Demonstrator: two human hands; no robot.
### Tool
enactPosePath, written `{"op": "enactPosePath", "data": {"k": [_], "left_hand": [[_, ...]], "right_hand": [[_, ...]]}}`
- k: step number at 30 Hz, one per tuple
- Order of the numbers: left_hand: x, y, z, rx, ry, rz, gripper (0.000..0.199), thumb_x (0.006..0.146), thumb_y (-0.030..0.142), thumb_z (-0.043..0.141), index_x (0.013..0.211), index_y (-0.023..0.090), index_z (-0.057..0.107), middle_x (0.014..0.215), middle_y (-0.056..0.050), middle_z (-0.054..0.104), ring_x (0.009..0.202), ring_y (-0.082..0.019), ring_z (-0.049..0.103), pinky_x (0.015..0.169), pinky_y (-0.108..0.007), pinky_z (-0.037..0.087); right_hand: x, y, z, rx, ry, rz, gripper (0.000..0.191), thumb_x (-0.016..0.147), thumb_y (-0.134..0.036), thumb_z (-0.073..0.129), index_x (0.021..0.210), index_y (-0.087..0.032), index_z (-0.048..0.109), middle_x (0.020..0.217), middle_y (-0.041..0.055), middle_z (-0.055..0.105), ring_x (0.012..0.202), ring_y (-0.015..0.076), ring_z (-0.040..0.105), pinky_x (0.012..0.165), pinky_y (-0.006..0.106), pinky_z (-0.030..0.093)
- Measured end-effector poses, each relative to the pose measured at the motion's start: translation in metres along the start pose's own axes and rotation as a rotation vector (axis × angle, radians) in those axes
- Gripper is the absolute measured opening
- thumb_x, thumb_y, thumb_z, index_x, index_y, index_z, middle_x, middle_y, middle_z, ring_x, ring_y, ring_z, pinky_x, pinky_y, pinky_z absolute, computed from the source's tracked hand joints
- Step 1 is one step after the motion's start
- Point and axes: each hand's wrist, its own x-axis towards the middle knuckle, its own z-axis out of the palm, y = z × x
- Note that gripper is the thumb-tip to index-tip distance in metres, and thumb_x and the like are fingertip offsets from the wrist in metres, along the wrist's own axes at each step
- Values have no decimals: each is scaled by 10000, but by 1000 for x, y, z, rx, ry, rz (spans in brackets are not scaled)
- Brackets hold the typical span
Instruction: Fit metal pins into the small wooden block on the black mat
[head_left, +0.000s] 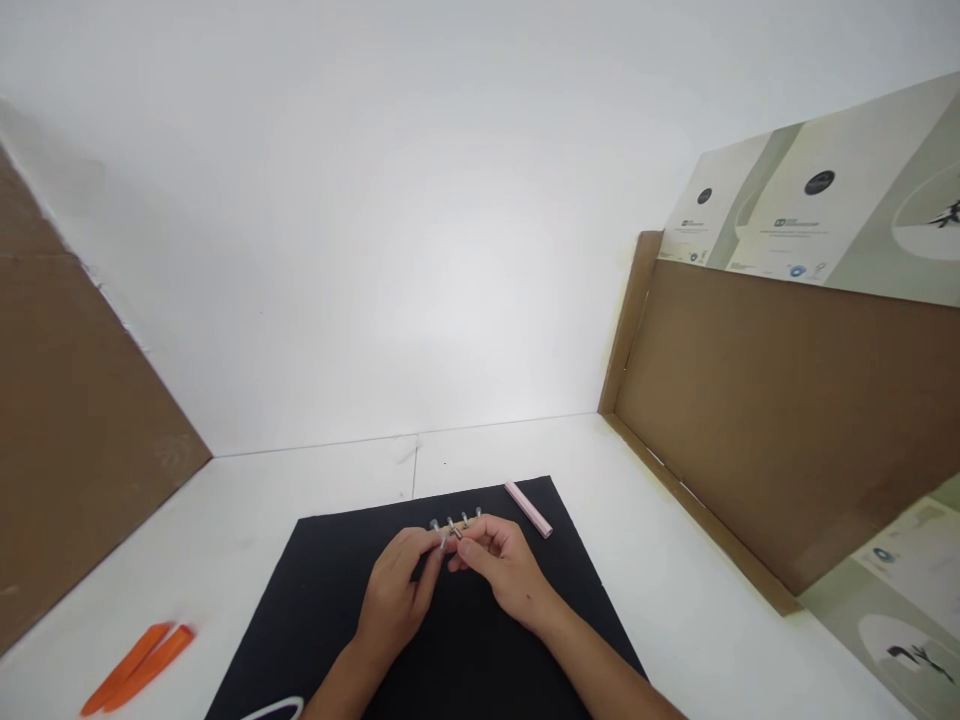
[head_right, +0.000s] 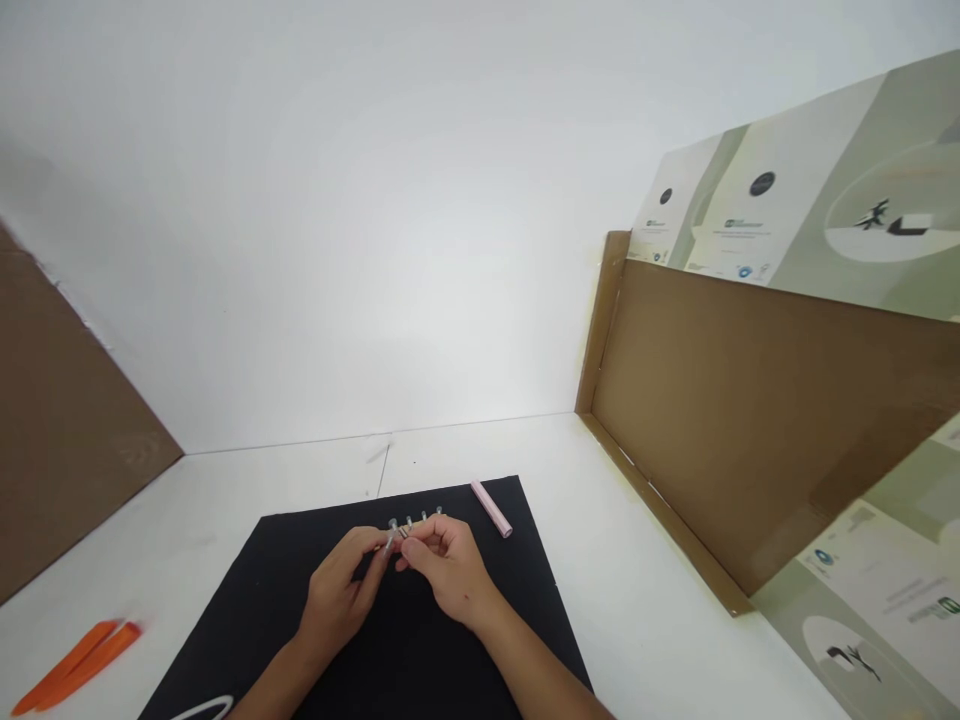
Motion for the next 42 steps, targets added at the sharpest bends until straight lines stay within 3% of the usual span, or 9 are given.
{"op": "enactPosePath", "data": {"k": [7,12,14,21,25,30,36,42], "left_hand": [[-1,1,0,-10,-14,-39,141,912,107,525,978,191,616,851,-31,662,784,-139,630,724,-250,514],[-1,0,1,-6,-2,-22,168,902,93,534,1009,196,610,881,-32,667,809,-141,633,739,-254,517],[-2,0,1,-5,-4,-12,176,898,87,535,1015,196,609,884,-34,666,813,-144,631,739,-257,517],[-2,0,1,-1,-40,-10,166,910,94,522,1014,192,607,870,-47,661,803,-151,616,742,-278,516],[-3,2,0,-6,-33,-21,143,921,123,512,995,189,614,855,-53,662,787,-156,620,728,-283,520],[-3,2,0,3,-21,-41,143,917,130,508,976,189,624,846,-48,667,775,-157,633,716,-278,527],[-2,1,1,0,-9,-30,145,908,117,522,988,191,619,855,-43,672,785,-154,639,723,-269,526],[-2,3,0,1,-22,-25,146,911,115,514,976,189,621,839,-47,666,773,-159,627,719,-282,525]], "right_hand": [[-1,0,-1,-2,-24,-11,210,741,-357,780,717,-167,694,785,41,729,705,150,676,732,299,515],[-3,2,-3,-97,-75,-84,142,739,-284,777,688,-175,701,1029,89,718,947,223,667,816,356,512],[-4,4,-3,-118,-74,-102,129,745,-276,772,697,-176,704,1033,92,714,975,233,660,827,364,510],[-2,2,-1,-73,-23,-51,193,756,-348,764,720,-170,701,817,49,730,728,156,672,727,300,517],[-1,-3,2,-45,14,7,254,738,-403,772,745,-164,689,752,36,727,679,156,682,719,307,530],[-2,-1,1,-9,-5,10,238,706,-377,801,688,-171,682,811,52,741,724,174,696,764,339,540],[-3,9,-5,-52,-86,-66,157,722,-308,794,688,-181,709,1031,84,709,974,232,664,871,398,526],[-2,4,-3,-41,-32,-30,190,719,-343,793,689,-178,704,923,68,731,852,205,682,807,363,525]]}}
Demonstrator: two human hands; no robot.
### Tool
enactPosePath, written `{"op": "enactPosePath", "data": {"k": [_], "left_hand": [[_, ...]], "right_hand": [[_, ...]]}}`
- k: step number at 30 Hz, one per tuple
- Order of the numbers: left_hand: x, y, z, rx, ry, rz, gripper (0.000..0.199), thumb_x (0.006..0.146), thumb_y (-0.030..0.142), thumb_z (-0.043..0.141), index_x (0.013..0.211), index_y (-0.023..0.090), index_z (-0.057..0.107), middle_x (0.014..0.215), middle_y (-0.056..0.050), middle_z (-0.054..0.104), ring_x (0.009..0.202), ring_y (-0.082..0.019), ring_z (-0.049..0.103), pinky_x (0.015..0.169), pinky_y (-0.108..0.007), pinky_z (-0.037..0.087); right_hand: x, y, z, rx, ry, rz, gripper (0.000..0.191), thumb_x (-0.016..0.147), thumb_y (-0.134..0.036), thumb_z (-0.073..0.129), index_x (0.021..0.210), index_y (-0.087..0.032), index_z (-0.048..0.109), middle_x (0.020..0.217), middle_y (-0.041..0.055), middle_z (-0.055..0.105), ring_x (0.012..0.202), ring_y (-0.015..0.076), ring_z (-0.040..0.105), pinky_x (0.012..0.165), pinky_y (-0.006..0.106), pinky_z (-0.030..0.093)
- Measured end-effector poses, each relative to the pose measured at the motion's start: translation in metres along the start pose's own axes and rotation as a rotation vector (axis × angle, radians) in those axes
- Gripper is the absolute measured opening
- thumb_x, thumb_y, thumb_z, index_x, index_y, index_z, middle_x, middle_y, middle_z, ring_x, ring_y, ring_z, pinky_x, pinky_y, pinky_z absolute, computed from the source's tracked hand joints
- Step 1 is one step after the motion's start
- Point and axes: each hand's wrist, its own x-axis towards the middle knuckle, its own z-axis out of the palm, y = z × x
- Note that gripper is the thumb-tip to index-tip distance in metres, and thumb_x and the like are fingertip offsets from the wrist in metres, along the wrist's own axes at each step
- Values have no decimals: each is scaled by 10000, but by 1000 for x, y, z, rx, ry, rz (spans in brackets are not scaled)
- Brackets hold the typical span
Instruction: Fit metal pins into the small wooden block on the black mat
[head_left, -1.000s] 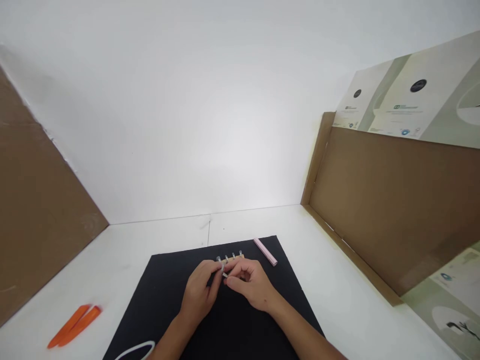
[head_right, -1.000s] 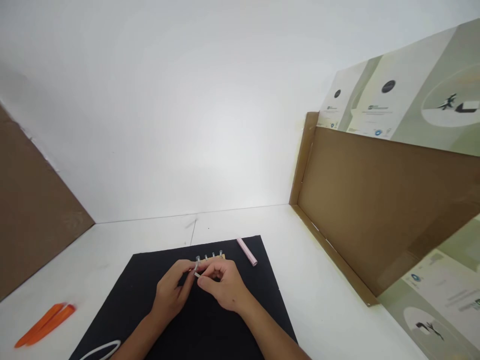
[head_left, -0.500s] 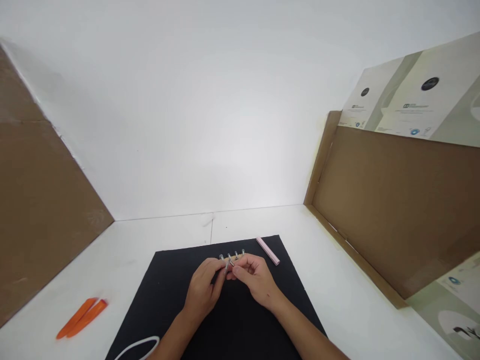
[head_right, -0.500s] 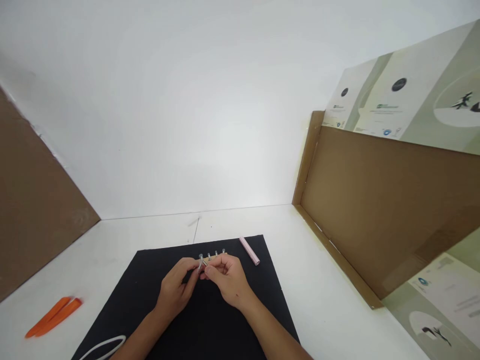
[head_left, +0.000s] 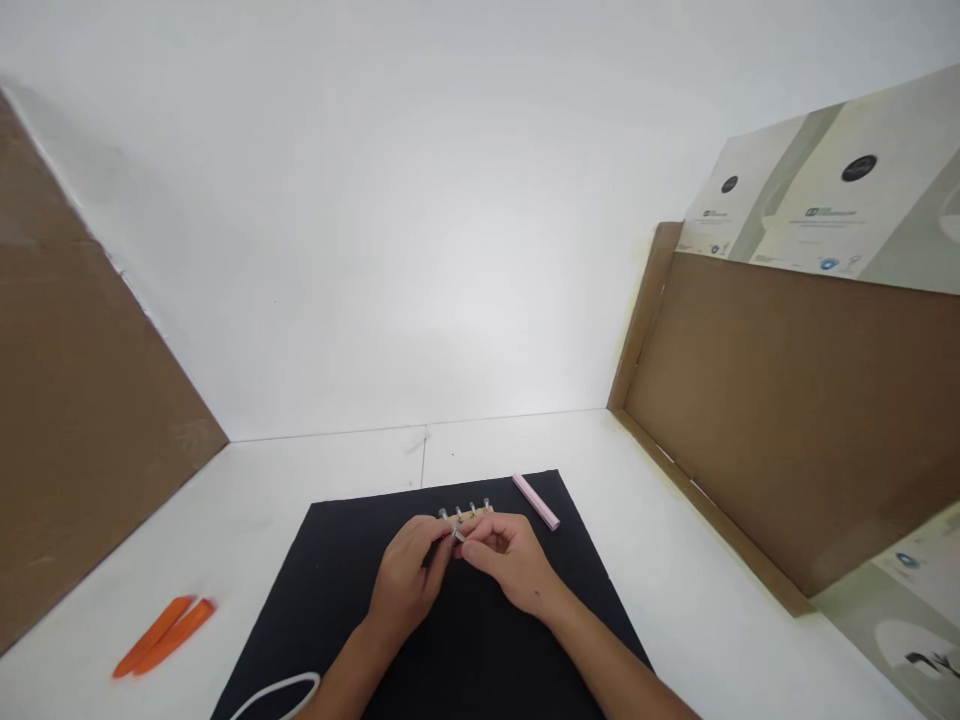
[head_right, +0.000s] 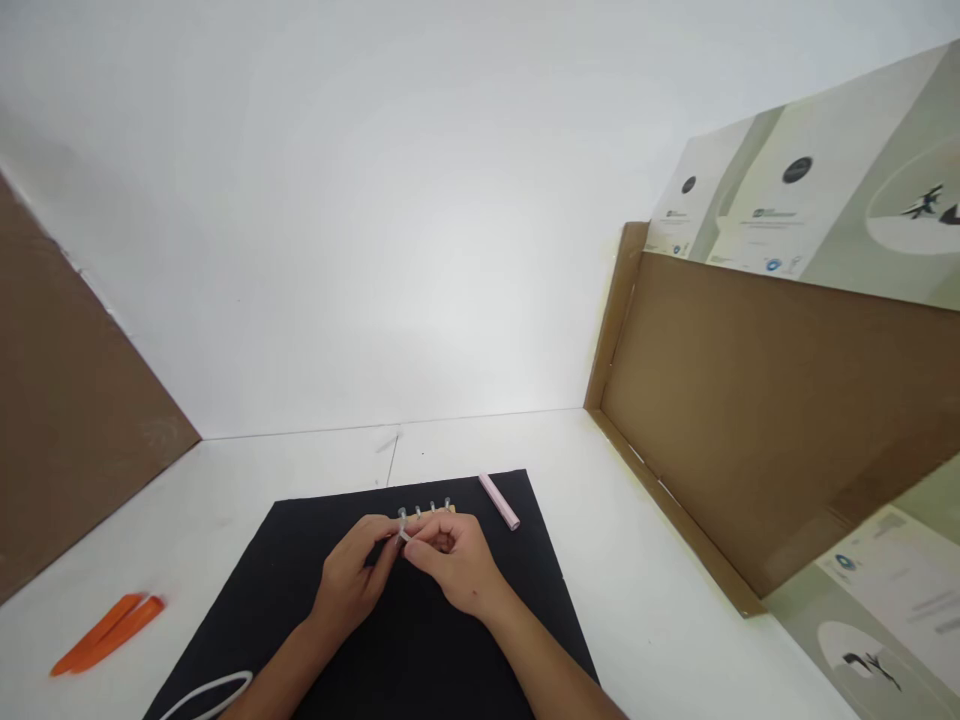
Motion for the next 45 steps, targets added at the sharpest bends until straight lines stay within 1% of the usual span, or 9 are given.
{"op": "enactPosePath", "data": {"k": [3,8,11,15,18,26,33,39,45], "left_hand": [[0,0,0,-4,-14,2,154,911,109,515,988,187,623,847,-51,666,783,-161,622,719,-284,521],[0,0,-1,-8,-12,-4,152,910,108,517,987,186,622,850,-46,667,782,-154,625,726,-276,520],[1,0,0,-1,-7,-5,147,909,109,515,974,187,621,842,-47,667,778,-157,629,717,-278,521],[1,1,0,0,22,1,139,907,117,517,967,190,618,831,-47,668,766,-158,633,699,-273,525],[1,0,0,1,23,4,143,904,113,519,971,189,620,834,-45,669,769,-157,635,702,-272,528],[3,2,-1,2,-7,6,148,929,142,494,978,188,627,838,-59,679,773,-160,633,723,-289,534],[1,1,0,2,6,-1,137,921,141,507,973,189,623,835,-56,676,771,-163,639,719,-286,536],[1,1,0,14,29,14,139,902,106,528,974,189,611,834,-43,666,773,-157,631,716,-278,529],[2,1,0,-10,2,17,163,904,91,525,1001,189,613,859,-46,670,793,-157,628,732,-282,526]], "right_hand": [[1,-7,3,-9,37,30,222,720,-370,789,692,-172,693,794,50,736,764,187,684,773,338,519],[1,-10,4,-8,64,58,252,717,-398,784,703,-173,671,756,39,730,732,184,689,767,343,524],[1,-7,2,0,37,43,258,697,-388,800,663,-178,654,821,55,739,790,199,696,805,365,525],[-1,-3,0,-35,-29,1,238,701,-369,800,648,-180,666,1003,88,730,941,237,680,866,412,522],[-1,-2,0,-42,-48,-17,226,699,-369,803,663,-181,682,1049,97,719,987,250,666,872,419,521],[1,-9,3,-3,55,61,262,705,-404,795,695,-174,669,746,39,733,729,182,695,769,344,529],[0,-9,2,19,67,100,289,660,-411,822,656,-169,664,775,49,745,722,196,708,777,369,543],[0,-9,2,22,17,82,240,649,-363,834,621,-174,689,933,88,758,870,235,707,855,413,525],[1,-7,2,-11,45,69,245,703,-391,801,715,-170,695,786,47,741,718,177,698,752,331,532]]}}
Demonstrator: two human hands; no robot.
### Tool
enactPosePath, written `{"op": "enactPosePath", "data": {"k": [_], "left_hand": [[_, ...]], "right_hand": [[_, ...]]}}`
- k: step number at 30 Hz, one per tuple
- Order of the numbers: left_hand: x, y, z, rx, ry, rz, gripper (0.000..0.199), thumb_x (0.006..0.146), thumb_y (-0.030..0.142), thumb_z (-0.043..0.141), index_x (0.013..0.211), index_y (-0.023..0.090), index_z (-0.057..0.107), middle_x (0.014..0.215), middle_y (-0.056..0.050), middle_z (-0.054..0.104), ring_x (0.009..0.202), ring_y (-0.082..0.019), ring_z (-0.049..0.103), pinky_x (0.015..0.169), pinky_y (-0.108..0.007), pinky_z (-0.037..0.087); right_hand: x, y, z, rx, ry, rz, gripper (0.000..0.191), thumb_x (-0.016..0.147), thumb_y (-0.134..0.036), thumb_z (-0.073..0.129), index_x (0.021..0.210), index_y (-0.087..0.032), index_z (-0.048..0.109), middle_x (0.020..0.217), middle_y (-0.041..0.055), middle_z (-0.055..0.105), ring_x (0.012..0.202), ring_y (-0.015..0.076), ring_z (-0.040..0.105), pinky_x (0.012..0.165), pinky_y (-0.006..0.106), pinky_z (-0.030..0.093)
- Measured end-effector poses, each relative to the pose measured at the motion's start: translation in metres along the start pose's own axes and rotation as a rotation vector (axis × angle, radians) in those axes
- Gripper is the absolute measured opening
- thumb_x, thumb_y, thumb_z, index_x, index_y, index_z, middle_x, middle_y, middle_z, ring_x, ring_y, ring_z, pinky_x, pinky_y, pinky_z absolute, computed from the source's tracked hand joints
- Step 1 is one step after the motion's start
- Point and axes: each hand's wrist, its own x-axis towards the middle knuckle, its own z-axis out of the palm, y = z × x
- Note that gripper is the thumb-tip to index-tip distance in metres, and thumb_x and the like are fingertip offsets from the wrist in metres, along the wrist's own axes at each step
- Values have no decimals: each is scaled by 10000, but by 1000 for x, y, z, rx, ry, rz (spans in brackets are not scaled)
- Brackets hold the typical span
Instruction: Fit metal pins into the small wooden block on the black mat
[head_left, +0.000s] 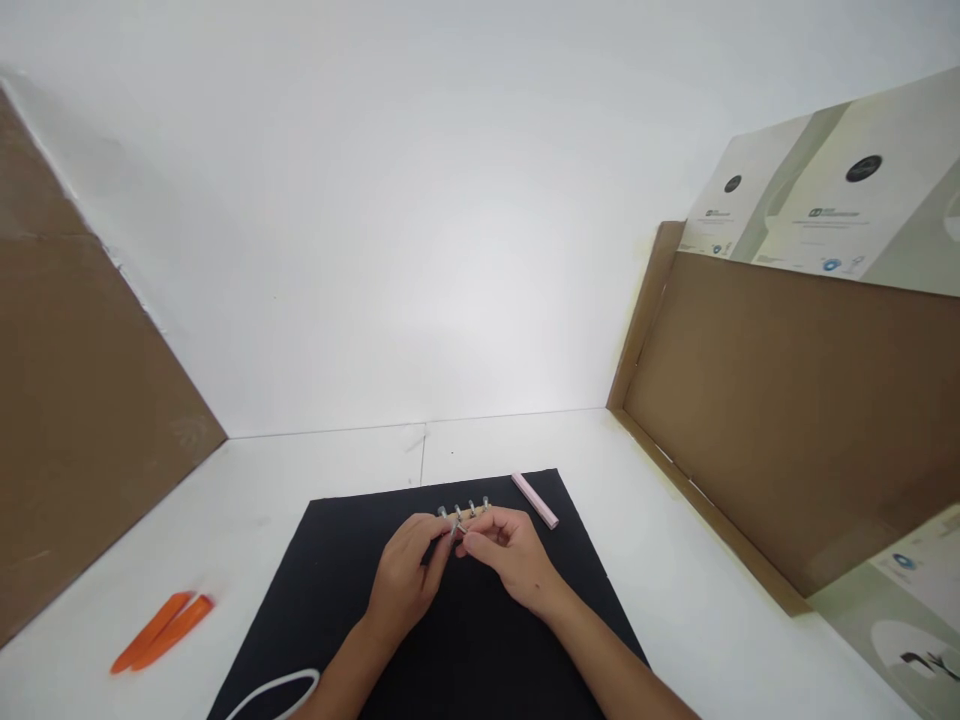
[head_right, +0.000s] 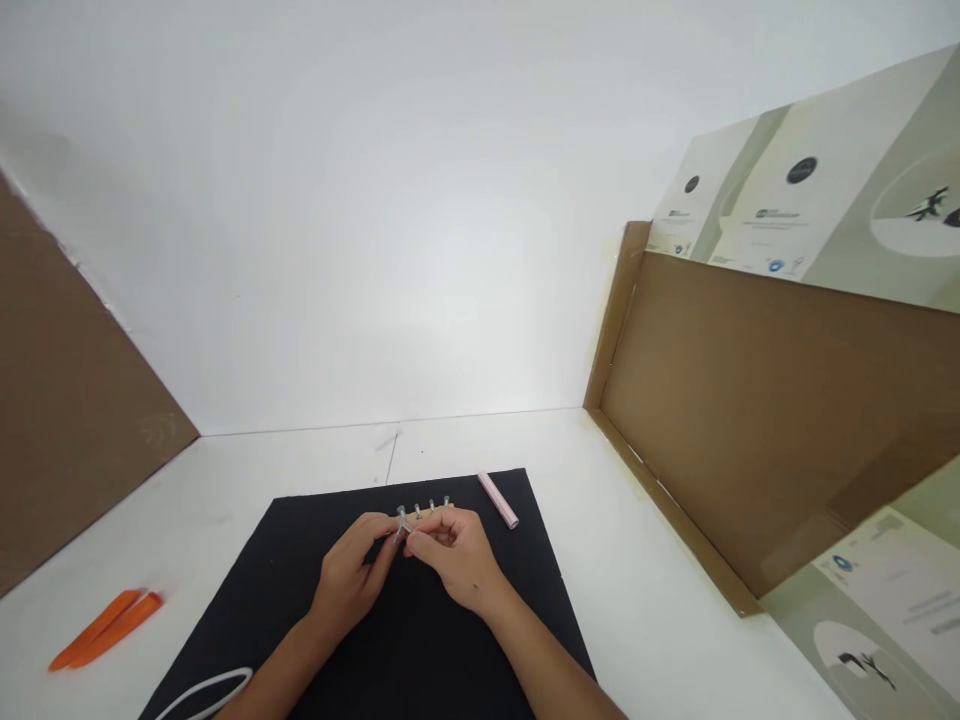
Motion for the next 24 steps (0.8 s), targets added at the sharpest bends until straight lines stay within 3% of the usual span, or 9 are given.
{"op": "enactPosePath", "data": {"k": [6,12,19,24], "left_hand": [[-2,-1,1,-4,-9,-15,158,905,101,527,997,188,621,865,-47,672,800,-159,631,744,-288,526],[-2,-3,1,-14,-18,-13,158,904,90,529,997,187,612,860,-41,660,798,-153,614,734,-279,512],[-2,-3,1,2,1,-11,155,905,88,520,986,184,611,843,-43,649,781,-154,607,717,-280,511],[-2,-3,1,-15,-8,-15,156,904,97,529,996,187,617,852,-45,661,791,-159,620,726,-284,516]], "right_hand": [[0,-3,3,29,52,30,326,748,-465,755,762,-158,647,764,44,735,662,157,701,702,297,529],[-1,-3,2,42,15,26,291,681,-395,816,668,-156,651,734,36,728,678,161,695,721,296,524],[-2,2,2,25,-27,-21,202,649,-308,835,626,-169,690,946,63,732,812,182,689,752,308,524],[-1,1,2,19,-2,-9,237,736,-372,778,720,-157,680,791,39,725,663,150,691,697,289,519]]}}
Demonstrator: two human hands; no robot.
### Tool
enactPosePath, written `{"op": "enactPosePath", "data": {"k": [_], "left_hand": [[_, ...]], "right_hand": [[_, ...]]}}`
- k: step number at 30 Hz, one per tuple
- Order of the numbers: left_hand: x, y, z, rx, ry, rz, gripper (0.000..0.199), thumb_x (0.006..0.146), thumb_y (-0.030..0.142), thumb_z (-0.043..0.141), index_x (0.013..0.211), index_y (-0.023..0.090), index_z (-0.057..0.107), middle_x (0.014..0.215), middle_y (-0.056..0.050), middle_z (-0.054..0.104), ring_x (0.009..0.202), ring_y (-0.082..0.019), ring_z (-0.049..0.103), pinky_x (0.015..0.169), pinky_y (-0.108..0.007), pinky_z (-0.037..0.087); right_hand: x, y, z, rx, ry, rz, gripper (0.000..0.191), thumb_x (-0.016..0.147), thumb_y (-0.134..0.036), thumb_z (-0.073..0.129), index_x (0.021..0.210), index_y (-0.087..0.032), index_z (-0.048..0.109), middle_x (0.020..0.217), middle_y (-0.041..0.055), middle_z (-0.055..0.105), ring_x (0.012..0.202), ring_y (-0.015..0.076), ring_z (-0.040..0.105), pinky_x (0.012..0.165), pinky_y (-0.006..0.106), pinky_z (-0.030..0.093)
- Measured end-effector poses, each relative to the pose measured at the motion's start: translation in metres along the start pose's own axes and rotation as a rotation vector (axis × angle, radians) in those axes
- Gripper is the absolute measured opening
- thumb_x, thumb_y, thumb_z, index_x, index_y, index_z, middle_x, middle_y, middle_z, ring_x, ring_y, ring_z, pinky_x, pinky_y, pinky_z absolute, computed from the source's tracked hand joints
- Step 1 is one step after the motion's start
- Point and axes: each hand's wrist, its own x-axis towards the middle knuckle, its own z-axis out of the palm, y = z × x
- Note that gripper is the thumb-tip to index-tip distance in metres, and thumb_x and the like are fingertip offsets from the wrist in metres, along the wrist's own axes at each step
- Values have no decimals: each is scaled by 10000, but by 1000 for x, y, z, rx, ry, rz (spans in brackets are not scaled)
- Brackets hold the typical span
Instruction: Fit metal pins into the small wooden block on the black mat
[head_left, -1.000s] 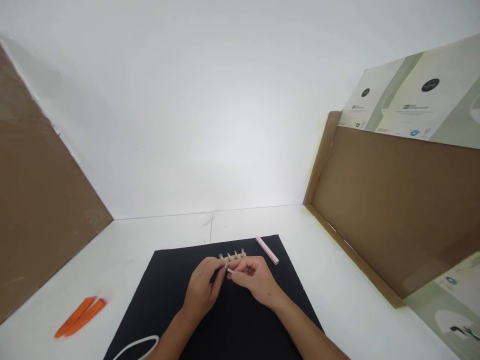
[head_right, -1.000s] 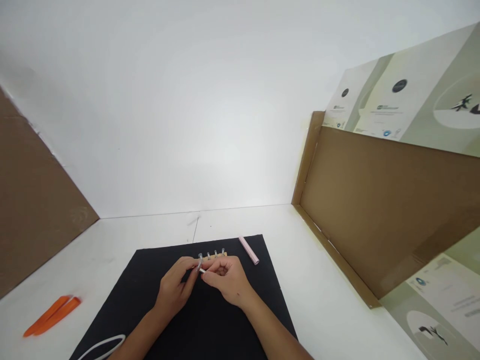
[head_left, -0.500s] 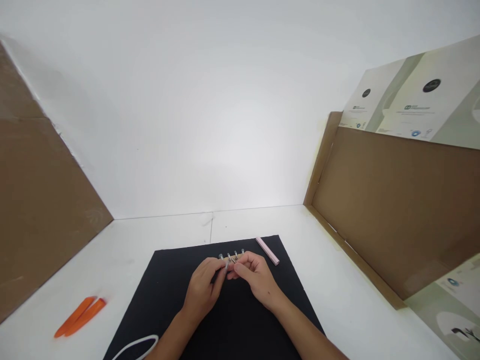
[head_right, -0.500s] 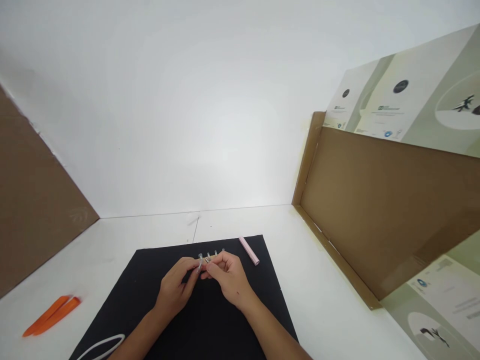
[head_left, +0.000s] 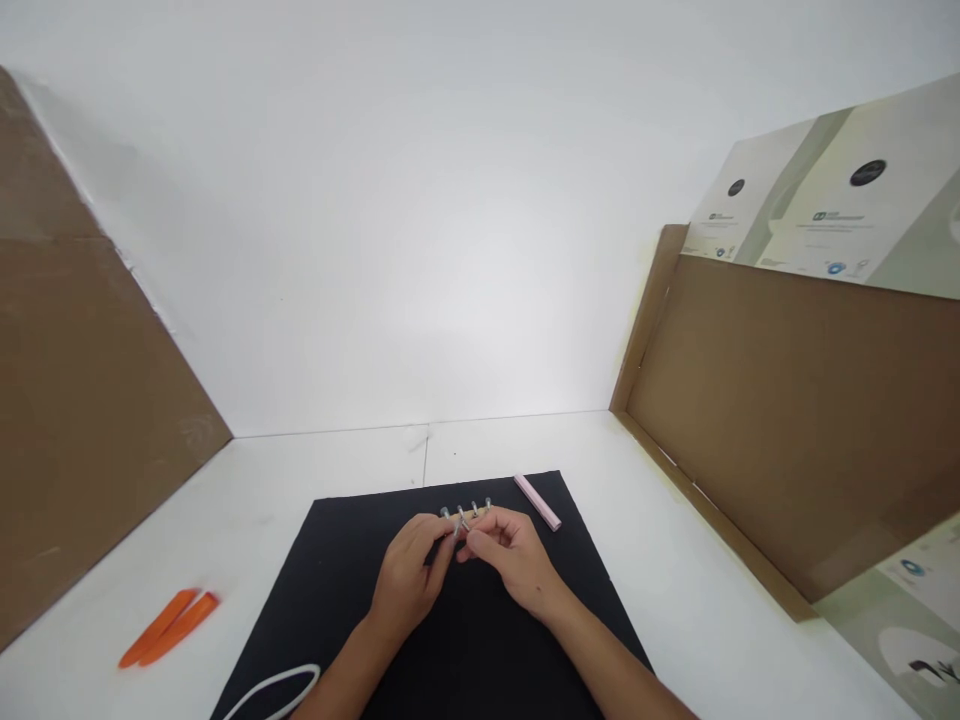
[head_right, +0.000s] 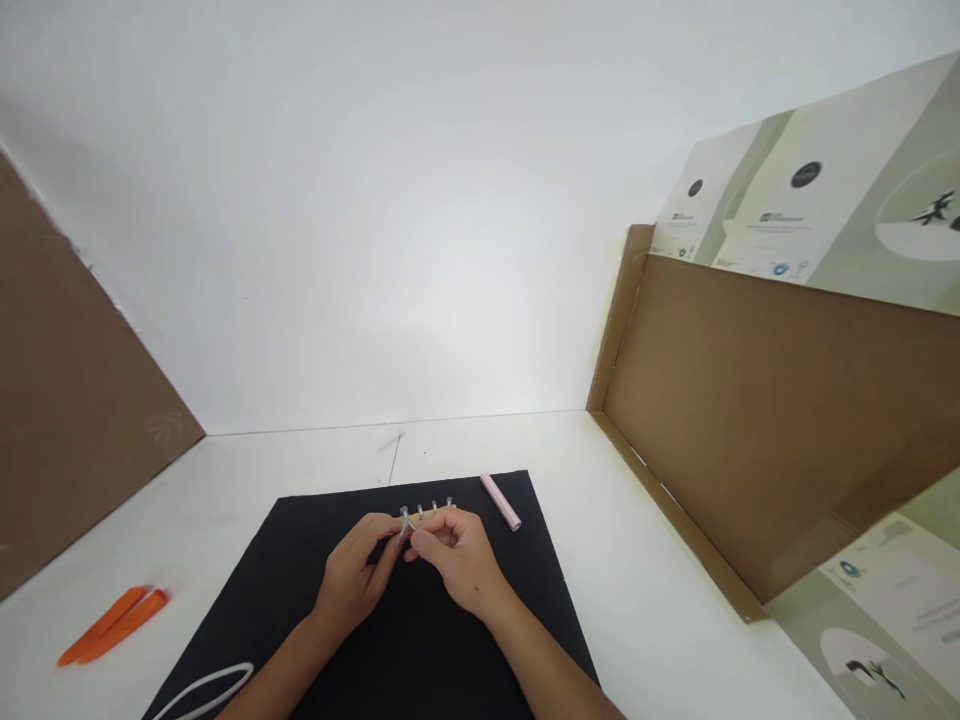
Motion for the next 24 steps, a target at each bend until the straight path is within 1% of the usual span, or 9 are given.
{"op": "enactPosePath", "data": {"k": [2,6,11,13,15,17,18,22,24], "left_hand": [[0,0,0,3,-1,-2,155,905,101,530,999,187,618,853,-47,664,793,-161,622,728,-286,518],[-1,0,0,15,7,-12,149,908,107,526,988,188,622,850,-49,666,794,-164,625,732,-290,521],[0,1,0,6,10,-15,141,908,106,526,973,188,620,845,-44,665,787,-157,627,727,-281,520],[0,1,0,8,15,-8,143,907,104,524,974,189,617,840,-42,662,781,-156,625,720,-279,518],[0,0,0,14,20,-4,146,905,101,524,979,189,614,844,-45,660,783,-158,624,720,-280,518],[-1,0,0,16,15,-2,152,905,99,523,989,190,612,850,-46,659,788,-159,621,721,-282,516],[-1,-1,0,16,10,-1,156,905,98,525,995,191,611,854,-47,659,791,-159,620,724,-283,515],[-2,0,1,8,-4,-6,157,906,98,530,999,194,613,861,-46,661,797,-158,616,731,-286,512],[-2,0,1,10,-1,-5,152,907,100,531,993,194,613,857,-45,661,797,-156,617,733,-284,512]], "right_hand": [[0,-1,0,-5,16,4,273,760,-408,755,748,-151,664,780,43,726,658,157,701,686,286,518],[1,-1,0,-3,34,15,309,784,-444,727,755,-153,626,819,59,735,655,163,714,672,281,510],[1,-1,1,28,-8,8,288,708,-393,797,665,-160,632,822,46,732,655,159,699,690,295,516],[1,-1,1,22,-30,-9,263,682,-359,815,627,-161,651,872,55,734,694,157,690,717,302,518],[0,0,1,5,-40,-25,224,672,-326,821,614,-166,674,940,65,731,784,171,686,745,303,515],[0,2,0,-8,-36,-34,190,669,-301,823,621,-172,692,960,62,725,846,180,679,754,294,511],[0,2,0,-6,-35,-34,183,674,-301,819,630,-173,696,949,57,724,833,175,678,746,291,510],[0,2,0,16,-21,-4,215,725,-357,783,695,-165,691,840,41,723,670,139,673,691,284,510],[0,0,0,9,-4,14,244,742,-388,767,726,-159,685,794,38,720,661,146,681,684,285,513]]}}
